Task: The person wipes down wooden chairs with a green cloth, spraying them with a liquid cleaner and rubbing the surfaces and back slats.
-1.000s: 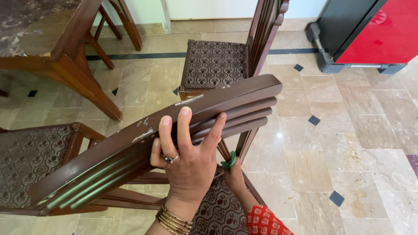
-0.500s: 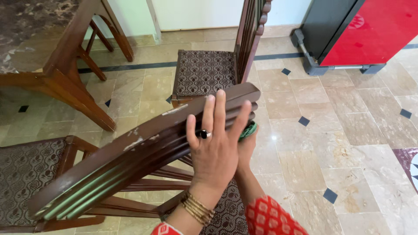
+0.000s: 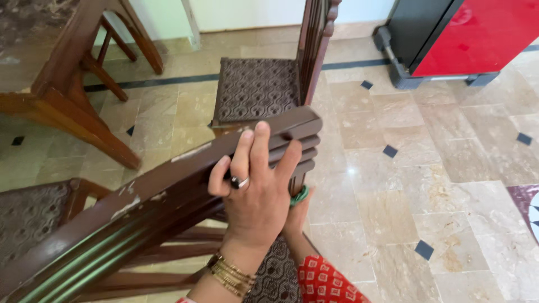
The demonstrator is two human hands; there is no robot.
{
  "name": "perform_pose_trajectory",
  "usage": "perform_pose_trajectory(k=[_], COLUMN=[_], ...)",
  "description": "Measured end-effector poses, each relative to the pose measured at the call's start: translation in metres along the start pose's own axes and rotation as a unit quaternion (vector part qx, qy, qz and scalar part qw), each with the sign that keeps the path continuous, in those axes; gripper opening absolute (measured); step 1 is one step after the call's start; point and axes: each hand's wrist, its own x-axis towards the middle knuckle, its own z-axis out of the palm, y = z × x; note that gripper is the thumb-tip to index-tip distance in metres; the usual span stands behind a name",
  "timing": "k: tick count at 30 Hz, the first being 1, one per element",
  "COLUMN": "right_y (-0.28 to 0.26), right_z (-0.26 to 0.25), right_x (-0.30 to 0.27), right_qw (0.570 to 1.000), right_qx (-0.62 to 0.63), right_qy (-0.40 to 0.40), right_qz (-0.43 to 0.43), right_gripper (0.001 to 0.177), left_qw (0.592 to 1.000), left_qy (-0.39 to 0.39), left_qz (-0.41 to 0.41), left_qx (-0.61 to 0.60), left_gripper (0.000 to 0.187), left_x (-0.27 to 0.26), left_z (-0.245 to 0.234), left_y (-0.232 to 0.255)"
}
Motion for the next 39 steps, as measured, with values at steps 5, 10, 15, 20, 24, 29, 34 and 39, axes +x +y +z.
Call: perform_pose_trajectory(k=[5, 10, 15, 20, 24, 29, 34, 39], right_y=[-0.034, -0.104, -0.12, -0.098, -0.078, -0.056, -0.032, -0.022], right_z=[-0.01, 0.018, 0.06, 0.065, 0.052, 0.029, -0.012, -0.018], right_x=[-0.011, -0.017, -0.035, -0.034, -0.032, -0.038, -0.035, -0.039], right_qw=[0.972, 0.993, 0.989, 0.991, 0.992, 0.992, 0.987, 0.978], right_qx=[-0.222, -0.007, -0.041, -0.052, -0.049, -0.048, -0.039, -0.013], right_qy=[0.021, -0.005, -0.051, -0.052, -0.046, -0.046, -0.099, -0.174], right_qz=[-0.077, -0.117, -0.136, -0.113, -0.11, -0.105, -0.117, -0.117], right_gripper=[0.064, 0.049, 0.049, 0.049, 0.049, 0.049, 0.05, 0.05], left_qw=[1.0, 0.998, 0.995, 0.997, 0.996, 0.998, 0.998, 0.98], left_qy=[0.0, 0.005, -0.005, 0.009, 0.016, 0.028, -0.002, -0.134], left_qz=[0.015, -0.009, -0.016, -0.027, -0.037, -0.014, 0.038, 0.077], left_qx=[-0.016, -0.054, -0.098, -0.071, -0.075, -0.063, -0.052, -0.128], left_gripper=[0.021, 0.027, 0.041, 0.021, 0.007, 0.006, 0.025, 0.059], left_x=[0.001, -0.002, -0.005, -0.004, -0.006, -0.015, -0.04, -0.103], left_z=[-0.006, -0.004, 0.0, 0.008, 0.008, 0.018, 0.025, 0.041], left_y=[-0.003, 0.003, 0.004, 0.005, 0.009, 0.003, -0.003, 0.005])
